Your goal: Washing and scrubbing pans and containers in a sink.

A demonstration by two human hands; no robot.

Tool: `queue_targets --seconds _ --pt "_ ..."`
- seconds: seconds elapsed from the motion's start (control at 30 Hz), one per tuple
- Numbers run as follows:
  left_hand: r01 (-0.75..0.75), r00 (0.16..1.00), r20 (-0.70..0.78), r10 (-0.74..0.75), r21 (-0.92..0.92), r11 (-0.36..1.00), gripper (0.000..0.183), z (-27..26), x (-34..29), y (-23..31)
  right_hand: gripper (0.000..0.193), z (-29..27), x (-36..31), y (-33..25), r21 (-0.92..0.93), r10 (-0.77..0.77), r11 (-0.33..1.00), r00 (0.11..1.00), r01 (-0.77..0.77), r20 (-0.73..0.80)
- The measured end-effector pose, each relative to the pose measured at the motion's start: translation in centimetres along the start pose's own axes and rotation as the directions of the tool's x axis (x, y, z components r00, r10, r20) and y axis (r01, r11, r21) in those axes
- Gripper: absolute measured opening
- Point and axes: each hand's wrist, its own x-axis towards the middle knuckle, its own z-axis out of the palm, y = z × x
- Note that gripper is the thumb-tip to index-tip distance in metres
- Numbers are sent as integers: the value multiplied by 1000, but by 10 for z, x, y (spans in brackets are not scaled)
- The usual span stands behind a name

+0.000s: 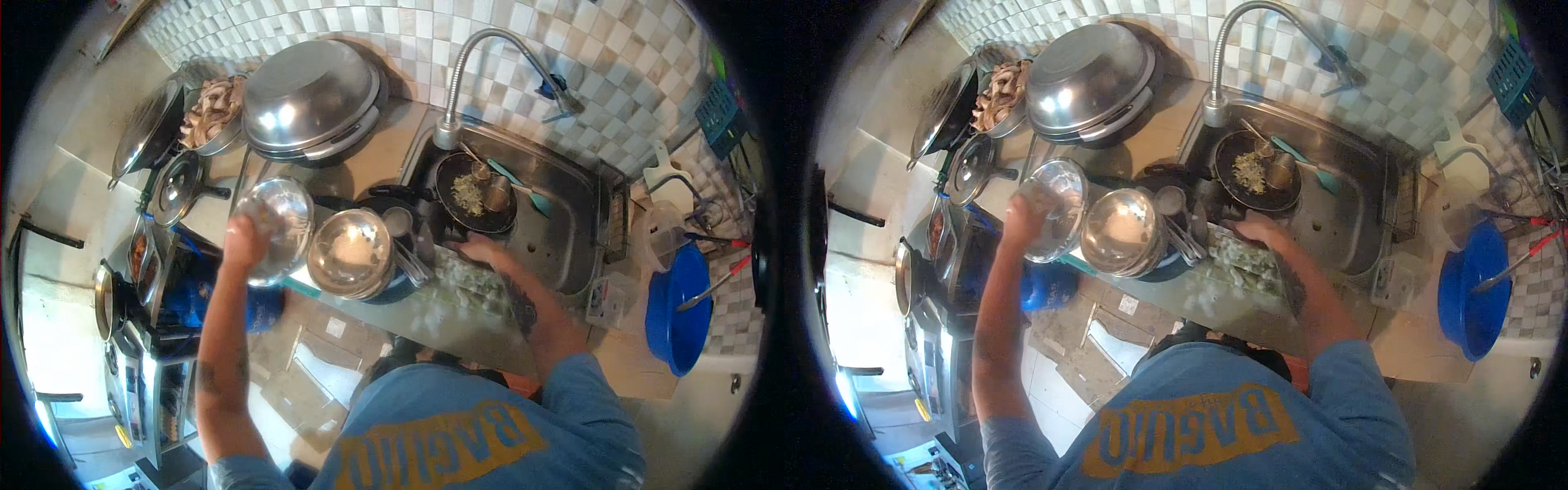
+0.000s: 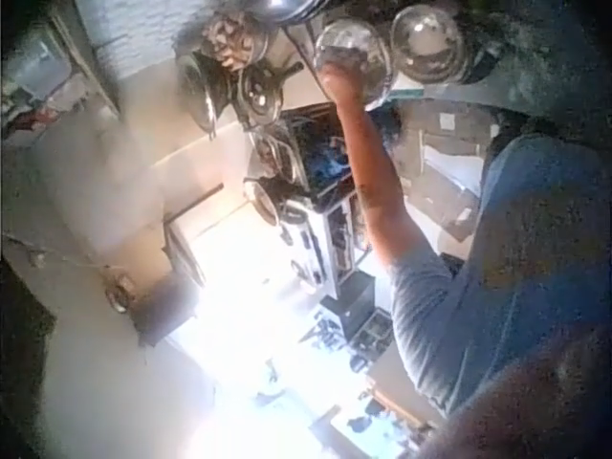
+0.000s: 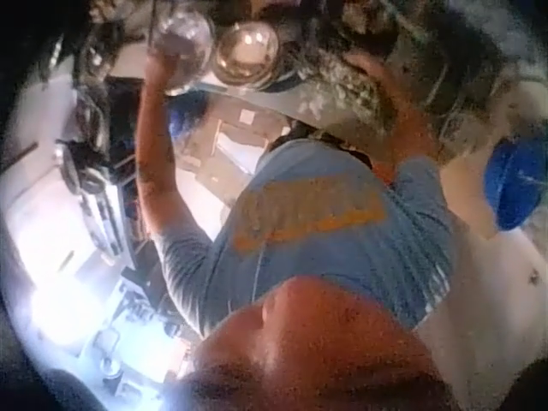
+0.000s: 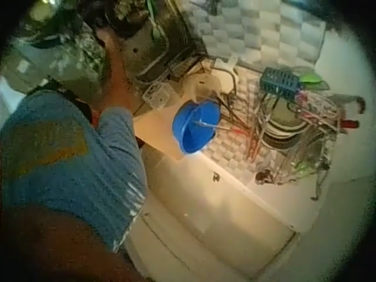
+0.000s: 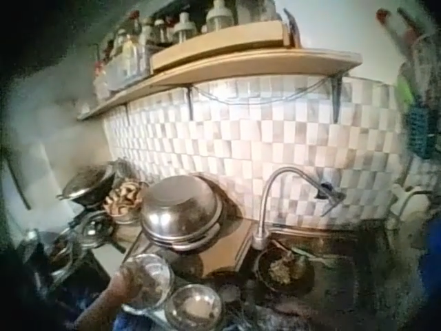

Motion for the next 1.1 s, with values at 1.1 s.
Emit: queue_targets --seconds 1.1 --pt "-251 963 -49 265 -520 816 35 51 0 237 61 -9 -9 45 701 86 713 993 -4 -82"
